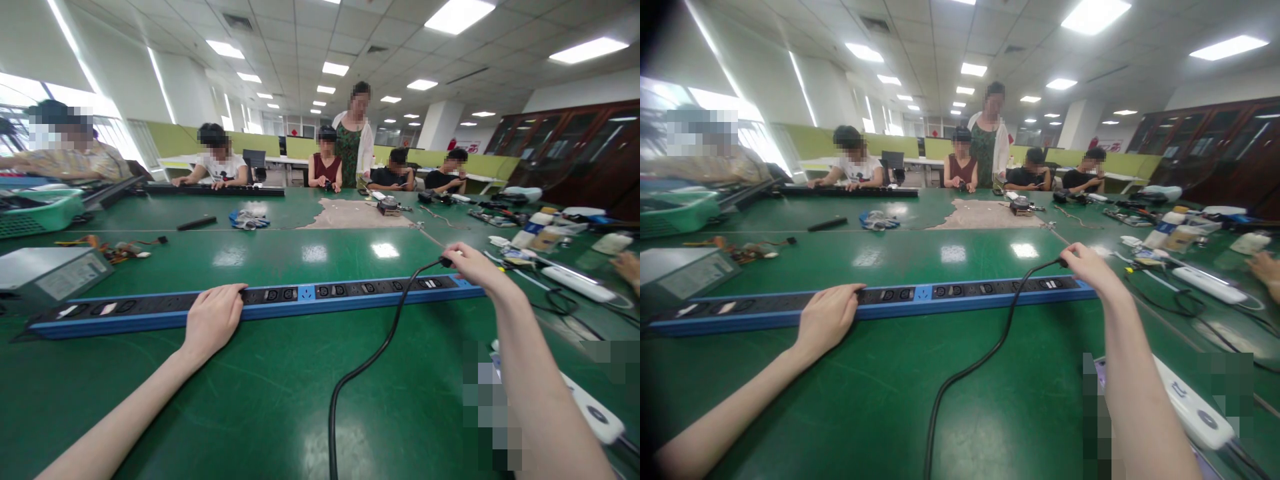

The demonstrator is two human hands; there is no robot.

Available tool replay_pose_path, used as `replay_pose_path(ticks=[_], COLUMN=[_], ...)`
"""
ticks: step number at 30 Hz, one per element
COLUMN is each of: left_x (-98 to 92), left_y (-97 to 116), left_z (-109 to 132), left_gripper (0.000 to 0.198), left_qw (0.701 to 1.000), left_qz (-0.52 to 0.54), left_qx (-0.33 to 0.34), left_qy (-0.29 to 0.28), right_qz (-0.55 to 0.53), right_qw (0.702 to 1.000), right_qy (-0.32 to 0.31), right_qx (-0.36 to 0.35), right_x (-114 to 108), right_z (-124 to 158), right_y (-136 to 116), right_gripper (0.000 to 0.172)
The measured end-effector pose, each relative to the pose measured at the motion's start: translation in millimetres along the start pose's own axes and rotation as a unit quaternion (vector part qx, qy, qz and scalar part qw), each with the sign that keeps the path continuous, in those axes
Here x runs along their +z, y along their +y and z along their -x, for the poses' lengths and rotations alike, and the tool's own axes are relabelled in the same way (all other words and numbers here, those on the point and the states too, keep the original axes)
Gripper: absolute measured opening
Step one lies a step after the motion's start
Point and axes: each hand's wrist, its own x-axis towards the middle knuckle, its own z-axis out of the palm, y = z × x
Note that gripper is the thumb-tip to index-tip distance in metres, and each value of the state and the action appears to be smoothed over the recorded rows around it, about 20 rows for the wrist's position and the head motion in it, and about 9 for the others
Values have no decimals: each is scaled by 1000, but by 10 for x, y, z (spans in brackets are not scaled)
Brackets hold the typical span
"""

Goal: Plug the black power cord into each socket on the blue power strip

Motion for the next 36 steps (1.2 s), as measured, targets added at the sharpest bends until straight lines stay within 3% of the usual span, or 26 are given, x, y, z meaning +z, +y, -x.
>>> replay_pose_path(ticks=[3,7,9,13,18,25,36], left_x=[6,22,22,3,-12,23,17], left_y=[-8,-17,-17,-8,2,-18,-16], left_z=[1,6,6,-2,-8,8,13], left_gripper=[38,38,38,38,38,39,39], left_qw=[1000,1000,1000,1000,1000,1000,1000], left_qz=[-1,1,1,-5,-12,-8,-10], left_qx=[-2,-4,-4,1,4,-2,-1], left_qy=[-3,0,2,-4,-11,-4,-7], right_qz=[-40,18,56,164,241,365,361], right_qw=[994,972,961,950,934,913,922], right_qy=[-105,-217,-243,-224,-208,-141,-123], right_qx=[4,-89,-120,-142,-160,-111,-65], right_x=[-15,-4,33,137,219,349,524], right_z=[23,74,86,94,138,324,401], right_y=[42,33,-7,-138,-322,-567,-659], right_gripper=[40,52,47,33,27,27,27])
